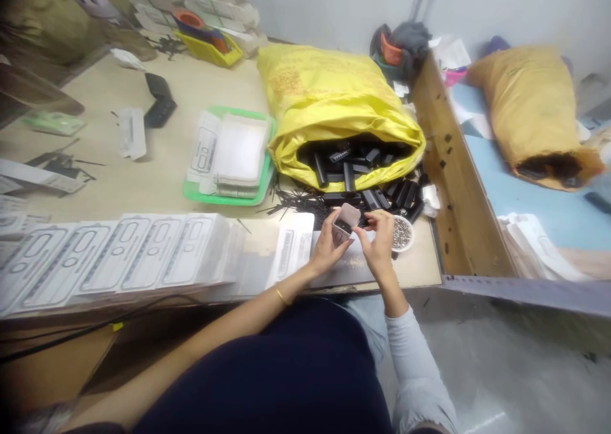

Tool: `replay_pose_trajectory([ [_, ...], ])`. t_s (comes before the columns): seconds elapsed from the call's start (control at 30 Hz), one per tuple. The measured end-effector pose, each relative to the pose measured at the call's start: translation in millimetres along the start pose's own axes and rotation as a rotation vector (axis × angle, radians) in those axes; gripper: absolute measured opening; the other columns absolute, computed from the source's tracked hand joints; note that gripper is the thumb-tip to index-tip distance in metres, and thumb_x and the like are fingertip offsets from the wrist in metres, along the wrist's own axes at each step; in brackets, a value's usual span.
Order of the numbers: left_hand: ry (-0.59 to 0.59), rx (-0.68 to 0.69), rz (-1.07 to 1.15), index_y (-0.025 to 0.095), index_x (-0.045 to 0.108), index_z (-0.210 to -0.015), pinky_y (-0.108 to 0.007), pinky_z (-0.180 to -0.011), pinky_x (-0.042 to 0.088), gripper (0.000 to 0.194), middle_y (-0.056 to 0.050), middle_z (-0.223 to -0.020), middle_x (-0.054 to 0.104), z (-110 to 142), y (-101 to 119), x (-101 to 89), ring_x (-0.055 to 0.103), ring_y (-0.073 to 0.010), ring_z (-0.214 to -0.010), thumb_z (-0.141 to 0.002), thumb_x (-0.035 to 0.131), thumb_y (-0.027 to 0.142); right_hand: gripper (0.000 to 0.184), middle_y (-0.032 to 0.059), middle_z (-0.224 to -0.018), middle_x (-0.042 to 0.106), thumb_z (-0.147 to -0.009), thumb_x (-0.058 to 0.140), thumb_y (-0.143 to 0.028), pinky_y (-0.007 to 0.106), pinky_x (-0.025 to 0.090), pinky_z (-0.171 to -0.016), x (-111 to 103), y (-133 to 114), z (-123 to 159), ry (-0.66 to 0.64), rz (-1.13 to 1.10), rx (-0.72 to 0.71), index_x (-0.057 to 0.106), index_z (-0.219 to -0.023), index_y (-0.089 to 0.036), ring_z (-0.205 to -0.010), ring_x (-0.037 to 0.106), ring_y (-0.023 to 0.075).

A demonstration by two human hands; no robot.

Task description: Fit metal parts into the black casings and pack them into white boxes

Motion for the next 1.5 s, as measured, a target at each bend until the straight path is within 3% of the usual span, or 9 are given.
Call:
replay_pose_trajectory([
  [0.13, -0.083, -0.016, 0.068, 0.020, 0.041, -0.117, -0.042, -0.101, 0.041, 0.042, -0.013, -0.124, 0.050, 2.0, -0.6, 5.5, 0.050, -0.0230, -0.118, -0.079, 0.059, 0.019, 0.037, 0.0055, -0.101, 0.057, -0.083, 0.057, -0.036, 0.032, 0.052, -0.079, 26.3, 20.4, 3.3, -0.019, -0.197, 0.156, 0.045, -0.115, -0.021, -0.088, 0.058, 0.0162],
  [0.23, -0.107, -0.087, 0.140, 0.019, 0.030, -0.126, -0.042, -0.097, 0.044, 0.060, -0.016, -0.129, 0.047, -0.1, -3.0, 5.7, 0.053, -0.0237, -0.116, -0.074, 0.061, 0.017, 0.019, 0.0054, -0.097, 0.057, -0.090, 0.046, -0.034, 0.036, 0.049, -0.085, 35.3, 18.4, 15.6, 0.110, -0.065, 0.003, 0.053, -0.102, -0.021, -0.092, 0.057, 0.0179],
  [0.37, -0.151, -0.183, 0.213, 0.018, 0.009, -0.140, -0.040, -0.089, 0.048, 0.085, -0.018, -0.126, 0.051, -1.4, -3.8, 4.7, 0.060, -0.0236, -0.104, -0.075, 0.063, 0.021, 0.016, 0.0092, -0.111, 0.055, -0.087, 0.053, -0.030, 0.040, 0.048, -0.086, 36.7, 4.5, 29.6, 0.006, 0.071, -0.312, 0.060, -0.101, -0.024, -0.106, 0.054, 0.0230],
  [0.9, -0.153, -0.102, -0.026, 0.021, 0.021, -0.135, -0.045, -0.092, 0.048, 0.076, -0.016, -0.126, 0.039, 2.9, 2.0, 17.8, 0.050, -0.0287, -0.114, -0.072, 0.064, 0.022, 0.029, 0.0116, -0.126, 0.058, -0.090, 0.045, -0.026, 0.053, 0.043, -0.098, 26.7, 17.9, 45.1, 0.033, 0.015, -0.331, 0.061, -0.114, -0.022, -0.118, 0.055, 0.0269],
  [1.0, -0.252, -0.273, -0.286, 0.020, 0.033, -0.133, -0.040, -0.074, 0.054, 0.070, -0.014, -0.124, 0.040, -8.4, 20.5, -23.7, 0.059, -0.0260, -0.094, -0.072, 0.066, 0.032, 0.035, 0.0124, -0.128, 0.056, -0.093, 0.040, -0.032, 0.049, 0.044, -0.096, 14.7, 33.3, 37.8, 0.059, -0.056, -0.123, 0.055, -0.122, -0.021, -0.115, 0.056, 0.0243],
  [1.17, 0.183, -0.586, -0.887, 0.015, 0.044, -0.126, -0.046, -0.078, 0.051, 0.064, -0.019, -0.123, 0.044, -4.4, 39.2, -203.3, 0.059, -0.0328, -0.096, -0.076, 0.061, 0.050, 0.037, 0.0092, -0.101, 0.065, -0.088, 0.049, -0.038, 0.041, 0.045, -0.088, -12.7, 69.0, 17.9, 0.138, 0.033, 0.068, 0.054, -0.119, -0.019, -0.096, 0.060, 0.0216],
  [1.27, 0.185, -0.859, -1.089, 0.003, 0.042, -0.128, -0.056, -0.090, 0.044, 0.066, -0.025, -0.121, 0.048, 15.6, 23.0, -274.6, 0.049, -0.0435, -0.113, -0.078, 0.063, 0.042, 0.029, 0.0103, -0.093, 0.067, -0.087, 0.047, -0.038, 0.042, 0.042, -0.087, -26.6, 90.3, 7.7, 0.067, 0.280, 0.065, 0.065, -0.096, -0.017, -0.090, 0.057, 0.0236],
  [1.37, 0.257, -0.806, -1.241, -0.001, 0.038, -0.132, -0.062, -0.101, 0.030, 0.065, -0.026, -0.131, 0.042, 15.8, 16.1, -278.9, 0.031, -0.0477, -0.129, -0.082, 0.061, 0.034, 0.028, 0.0123, -0.091, 0.065, -0.085, 0.045, -0.034, 0.043, 0.041, -0.085, -40.6, 113.8, 4.4, 0.038, 0.471, 0.089, 0.065, -0.092, -0.016, -0.089, 0.054, 0.0255],
  [1.5, 0.101, -0.348, -1.139, 0.008, 0.050, -0.124, -0.047, -0.095, 0.042, 0.046, -0.018, -0.118, 0.050, -31.0, 12.3, -186.4, 0.047, -0.0337, -0.115, -0.085, 0.059, 0.032, 0.021, 0.0118, -0.083, 0.062, -0.079, 0.046, -0.027, 0.042, 0.041, -0.081, -41.8, 137.8, 8.0, -0.110, 0.584, 0.113, 0.064, -0.081, -0.015, -0.085, 0.051, 0.0259],
])
Point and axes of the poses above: each hand's wrist, its own z-axis away from the middle knuckle, its own x-axis out of the palm, y = z × x, the point moved 4 cm from there along -z, towards the middle knuckle
